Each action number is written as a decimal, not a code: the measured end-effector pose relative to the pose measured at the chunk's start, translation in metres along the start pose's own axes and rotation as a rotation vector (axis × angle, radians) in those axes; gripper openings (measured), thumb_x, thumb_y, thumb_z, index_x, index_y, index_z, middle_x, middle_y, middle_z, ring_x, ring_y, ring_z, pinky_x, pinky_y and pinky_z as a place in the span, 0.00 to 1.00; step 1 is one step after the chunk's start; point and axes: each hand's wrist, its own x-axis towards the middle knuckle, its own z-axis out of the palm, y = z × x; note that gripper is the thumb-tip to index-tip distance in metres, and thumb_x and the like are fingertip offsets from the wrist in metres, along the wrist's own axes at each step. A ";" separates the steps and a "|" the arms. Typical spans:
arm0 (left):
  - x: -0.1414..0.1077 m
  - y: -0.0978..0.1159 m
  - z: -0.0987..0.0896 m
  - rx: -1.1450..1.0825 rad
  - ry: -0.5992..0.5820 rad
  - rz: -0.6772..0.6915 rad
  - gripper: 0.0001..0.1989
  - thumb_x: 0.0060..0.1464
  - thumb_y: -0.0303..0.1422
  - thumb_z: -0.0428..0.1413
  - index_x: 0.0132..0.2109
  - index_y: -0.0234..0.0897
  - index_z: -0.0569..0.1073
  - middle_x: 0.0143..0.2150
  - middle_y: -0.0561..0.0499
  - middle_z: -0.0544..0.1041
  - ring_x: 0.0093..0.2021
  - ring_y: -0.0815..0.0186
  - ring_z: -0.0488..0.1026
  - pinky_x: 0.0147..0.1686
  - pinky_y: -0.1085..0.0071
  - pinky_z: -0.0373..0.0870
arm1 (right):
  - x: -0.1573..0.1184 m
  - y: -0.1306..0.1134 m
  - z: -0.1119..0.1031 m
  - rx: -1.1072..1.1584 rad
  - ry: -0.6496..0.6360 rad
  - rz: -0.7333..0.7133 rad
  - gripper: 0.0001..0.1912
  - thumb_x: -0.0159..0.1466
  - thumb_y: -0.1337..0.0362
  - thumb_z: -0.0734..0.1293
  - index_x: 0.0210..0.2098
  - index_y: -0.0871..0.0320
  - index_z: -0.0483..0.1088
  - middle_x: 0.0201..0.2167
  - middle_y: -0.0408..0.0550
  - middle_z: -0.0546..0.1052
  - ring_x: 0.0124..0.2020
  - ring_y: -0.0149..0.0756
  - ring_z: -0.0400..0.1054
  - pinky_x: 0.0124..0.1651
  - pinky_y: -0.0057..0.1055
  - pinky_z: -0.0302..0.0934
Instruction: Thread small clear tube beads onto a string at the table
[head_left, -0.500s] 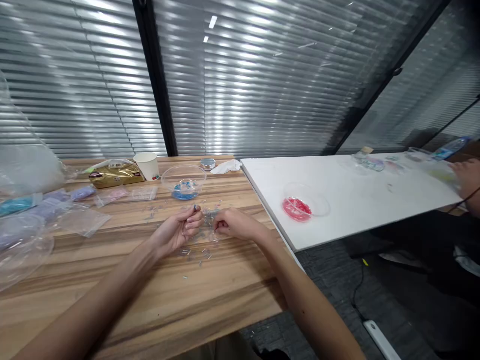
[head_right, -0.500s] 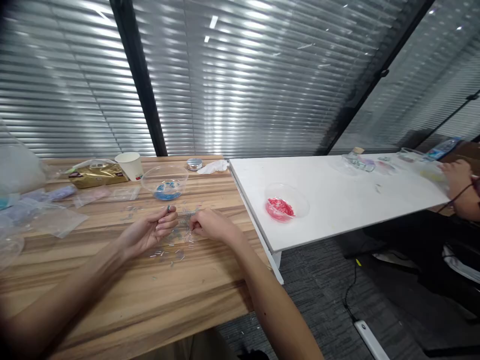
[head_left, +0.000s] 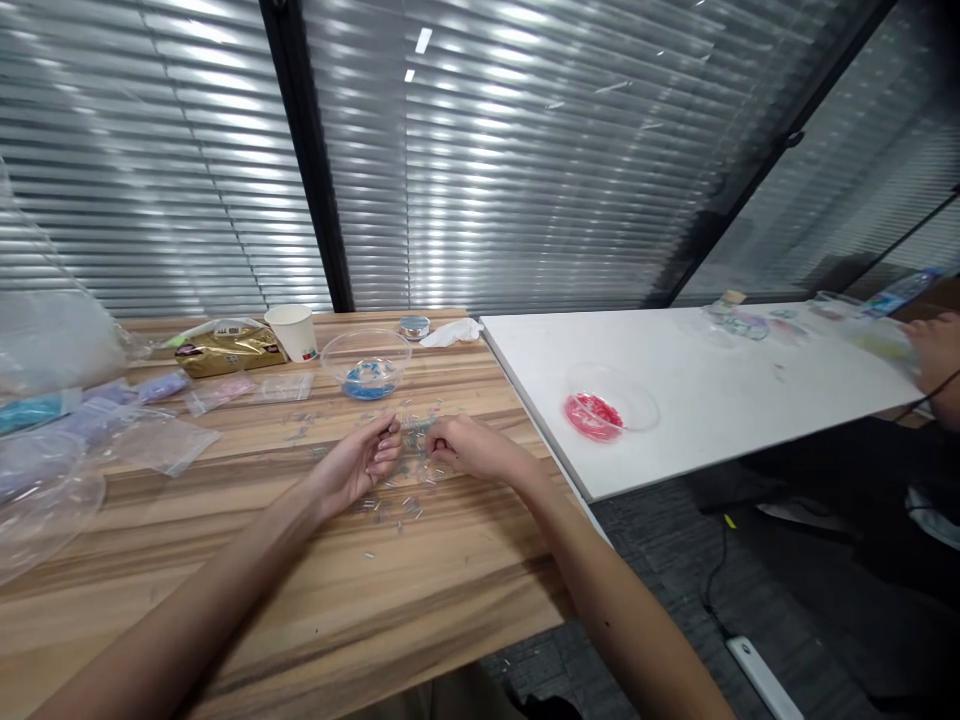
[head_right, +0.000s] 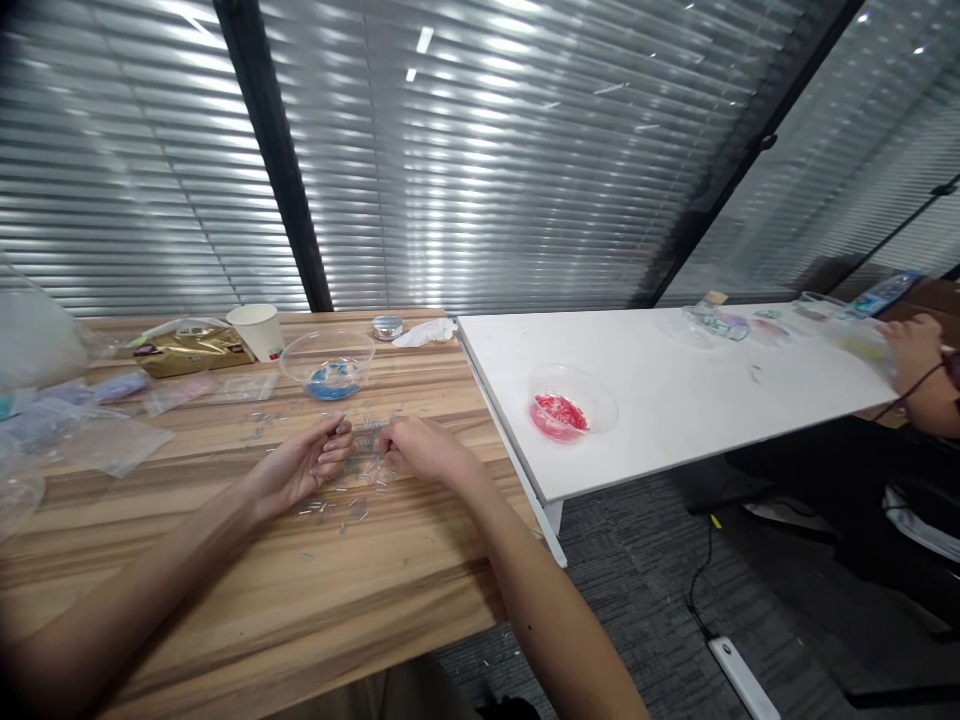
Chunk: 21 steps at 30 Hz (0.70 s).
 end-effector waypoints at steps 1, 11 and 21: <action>0.000 0.000 0.000 0.006 0.000 -0.005 0.15 0.64 0.29 0.44 0.27 0.33 0.63 0.21 0.59 0.55 0.16 0.78 0.54 0.12 0.84 0.52 | 0.000 0.001 -0.001 0.007 0.006 -0.003 0.08 0.59 0.76 0.63 0.34 0.63 0.74 0.31 0.49 0.76 0.32 0.31 0.66 0.35 0.23 0.53; 0.001 -0.003 -0.003 0.050 0.019 -0.018 0.10 0.63 0.26 0.45 0.32 0.33 0.66 0.24 0.56 0.60 0.19 0.77 0.59 0.15 0.85 0.57 | -0.001 0.006 -0.007 0.028 0.007 0.043 0.10 0.58 0.77 0.64 0.35 0.63 0.76 0.28 0.46 0.75 0.27 0.28 0.62 0.31 0.22 0.51; 0.000 -0.004 0.000 0.084 0.060 -0.027 0.12 0.63 0.27 0.45 0.31 0.32 0.66 0.24 0.55 0.62 0.20 0.76 0.60 0.16 0.84 0.60 | 0.000 0.002 -0.003 -0.015 0.034 0.053 0.09 0.59 0.75 0.64 0.36 0.63 0.75 0.30 0.47 0.75 0.30 0.29 0.65 0.32 0.23 0.51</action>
